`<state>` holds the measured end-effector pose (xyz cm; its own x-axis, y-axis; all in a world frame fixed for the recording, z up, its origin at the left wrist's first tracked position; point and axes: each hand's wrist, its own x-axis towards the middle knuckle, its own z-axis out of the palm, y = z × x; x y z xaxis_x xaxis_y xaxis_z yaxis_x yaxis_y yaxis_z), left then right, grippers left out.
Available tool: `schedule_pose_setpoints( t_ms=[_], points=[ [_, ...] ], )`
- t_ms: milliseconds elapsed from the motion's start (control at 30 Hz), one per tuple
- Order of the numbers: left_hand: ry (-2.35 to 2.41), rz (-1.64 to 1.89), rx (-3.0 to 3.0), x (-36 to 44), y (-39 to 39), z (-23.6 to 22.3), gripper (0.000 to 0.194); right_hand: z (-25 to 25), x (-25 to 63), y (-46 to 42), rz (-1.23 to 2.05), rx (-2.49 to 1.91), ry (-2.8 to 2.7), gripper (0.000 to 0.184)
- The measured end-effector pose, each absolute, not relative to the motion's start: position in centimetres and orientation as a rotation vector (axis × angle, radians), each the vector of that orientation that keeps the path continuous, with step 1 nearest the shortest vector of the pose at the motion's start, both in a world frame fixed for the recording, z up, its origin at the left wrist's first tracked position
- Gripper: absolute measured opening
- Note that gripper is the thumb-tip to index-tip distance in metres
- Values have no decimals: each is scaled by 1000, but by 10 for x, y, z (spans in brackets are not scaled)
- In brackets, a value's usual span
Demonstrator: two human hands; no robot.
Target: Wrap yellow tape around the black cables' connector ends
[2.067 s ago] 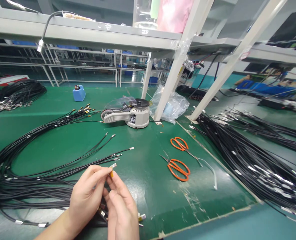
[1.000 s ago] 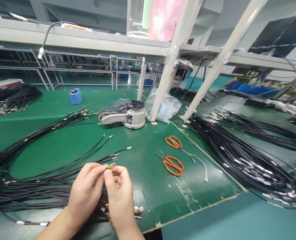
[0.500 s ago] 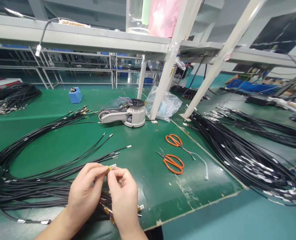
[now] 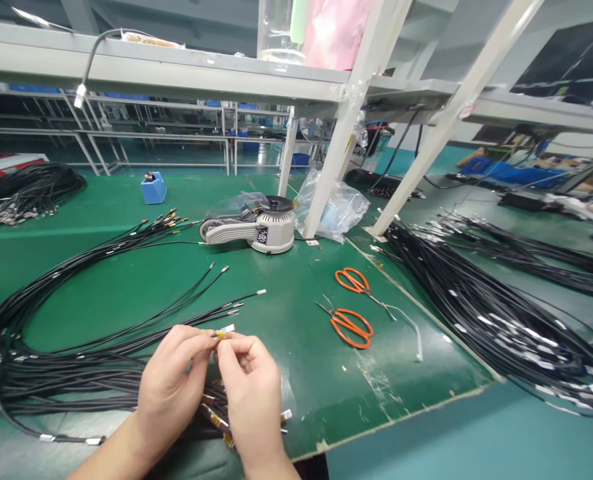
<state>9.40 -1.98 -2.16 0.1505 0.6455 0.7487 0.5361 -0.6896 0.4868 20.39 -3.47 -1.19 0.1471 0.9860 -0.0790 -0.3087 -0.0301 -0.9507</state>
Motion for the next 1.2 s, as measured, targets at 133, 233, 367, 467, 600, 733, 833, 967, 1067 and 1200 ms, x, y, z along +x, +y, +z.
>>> schedule_pose_setpoints(
  t_ms=[133, 233, 367, 467, 600, 733, 833, 967, 1067, 1200],
  points=[
    [1158, 1608, 2321, 94, -20, -22, 28, -11, 204, -32, 1256, -1100, -821, 20],
    [1149, 1617, 2329, 94, -20, -22, 28, -11, 204, -31, 1262, -1093, -823, 20],
    [1149, 1619, 2332, 94, -21, -22, 26, -13, 204, -31, 1264, -1083, -826, 20],
    [1148, 1621, 2327, 94, -20, -22, 26, -13, 205, -31, 1268, -1080, -828, 20],
    [1151, 1627, 2324, 93, -20, -23, 28, -12, 206, -31, 1261, -1097, -843, 22],
    [1162, 1621, 2337, 93, -19, -25, 34, -12, 206, -31, 1264, -1114, -860, 24],
    [1192, 1592, 2341, 94, -19, -27, 34, -14, 207, -29, 1268, -1126, -866, 25],
    [1299, 1537, 2246, 95, -19, -29, 24, -19, 205, -30, 1263, -1123, -858, 26],
    [1350, 1530, 2156, 95, -18, -28, 15, -23, 204, -35, 1271, -1099, -816, 29],
    [1389, 1526, 2117, 95, -17, -26, 13, -26, 203, -45, 1320, -1010, -681, 38]
  ],
)
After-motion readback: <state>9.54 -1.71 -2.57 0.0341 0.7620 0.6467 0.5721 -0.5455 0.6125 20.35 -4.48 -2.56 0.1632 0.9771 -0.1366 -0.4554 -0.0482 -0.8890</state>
